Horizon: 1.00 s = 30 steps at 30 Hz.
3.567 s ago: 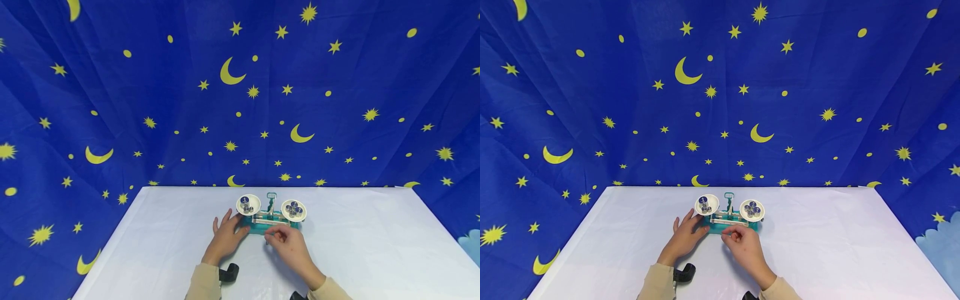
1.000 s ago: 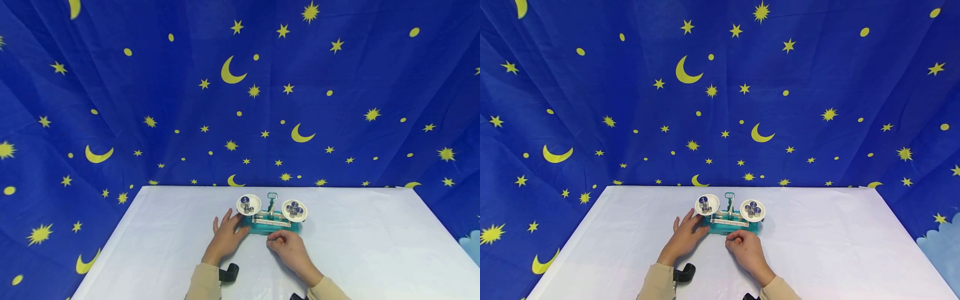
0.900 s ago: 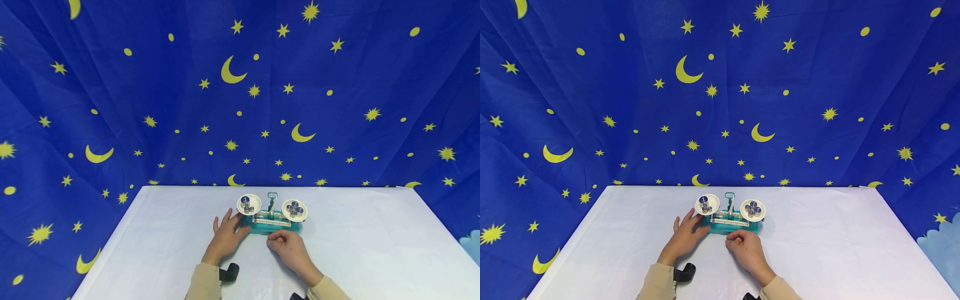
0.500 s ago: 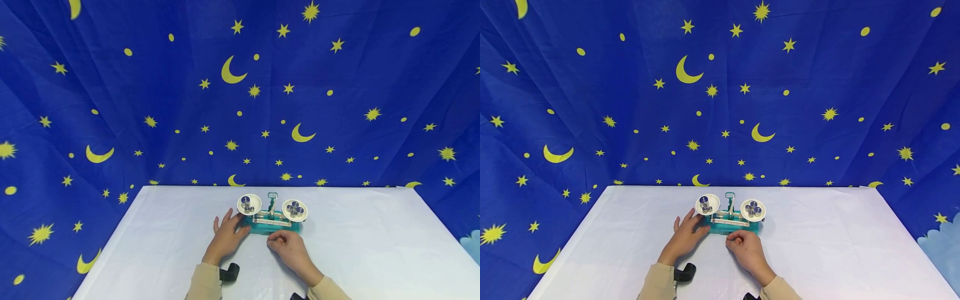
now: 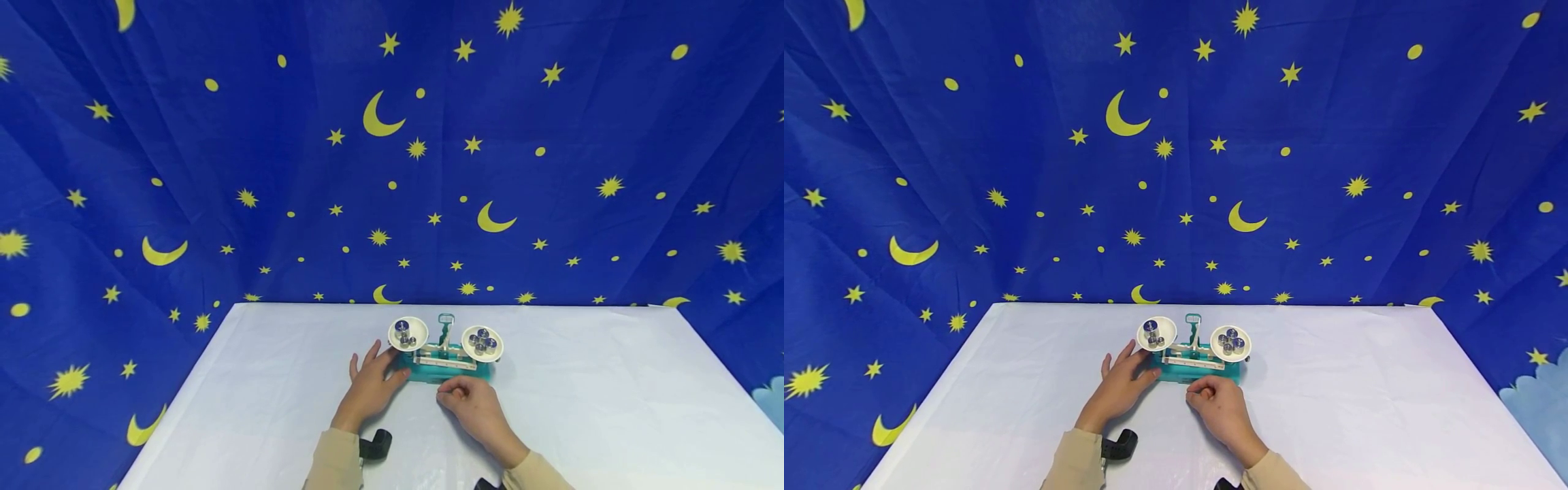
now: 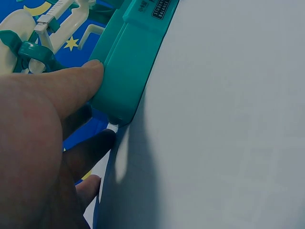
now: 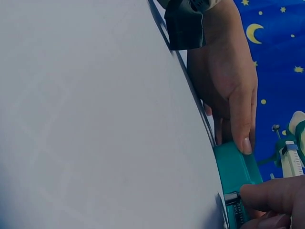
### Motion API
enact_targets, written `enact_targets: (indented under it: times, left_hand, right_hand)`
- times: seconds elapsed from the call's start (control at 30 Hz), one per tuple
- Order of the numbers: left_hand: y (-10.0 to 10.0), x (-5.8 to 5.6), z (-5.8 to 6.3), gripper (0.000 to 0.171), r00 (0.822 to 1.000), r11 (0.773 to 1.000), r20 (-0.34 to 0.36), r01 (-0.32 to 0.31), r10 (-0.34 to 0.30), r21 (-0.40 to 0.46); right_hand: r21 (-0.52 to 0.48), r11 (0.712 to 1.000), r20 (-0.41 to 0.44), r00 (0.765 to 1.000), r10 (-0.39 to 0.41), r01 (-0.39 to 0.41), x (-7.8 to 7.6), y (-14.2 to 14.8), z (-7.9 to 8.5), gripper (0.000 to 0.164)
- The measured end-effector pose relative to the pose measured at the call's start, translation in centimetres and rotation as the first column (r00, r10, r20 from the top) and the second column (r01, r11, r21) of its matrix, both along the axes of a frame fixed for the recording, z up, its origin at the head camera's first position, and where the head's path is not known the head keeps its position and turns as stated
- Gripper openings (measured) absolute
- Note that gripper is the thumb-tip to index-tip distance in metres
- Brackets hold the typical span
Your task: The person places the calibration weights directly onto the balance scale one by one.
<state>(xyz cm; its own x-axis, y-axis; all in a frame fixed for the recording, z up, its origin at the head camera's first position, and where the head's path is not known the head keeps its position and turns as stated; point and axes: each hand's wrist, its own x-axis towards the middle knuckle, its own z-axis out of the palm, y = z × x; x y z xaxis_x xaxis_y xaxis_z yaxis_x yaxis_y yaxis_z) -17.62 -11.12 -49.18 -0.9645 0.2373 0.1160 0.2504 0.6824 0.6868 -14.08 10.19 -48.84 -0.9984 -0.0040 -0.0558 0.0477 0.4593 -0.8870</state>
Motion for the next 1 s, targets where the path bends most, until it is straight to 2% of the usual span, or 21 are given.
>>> enact_targets:
  times: [0.37, 1.0]
  left_hand:
    - [0.0, 0.0, 0.0, 0.055, 1.000, 1.000, -0.003, 0.002, -0.002, 0.006]
    - [0.0, 0.0, -0.1, 0.054, 1.000, 1.000, 0.002, 0.001, -0.001, 0.004]
  right_hand:
    - [-0.023, 1.000, -0.002, 1.000, -0.010, 0.010, 0.3, 0.0, 0.4, 0.005]
    - [-0.062, 0.998, -0.034, 0.999, 0.025, -0.027, 0.4, 0.4, 1.6, 0.003]
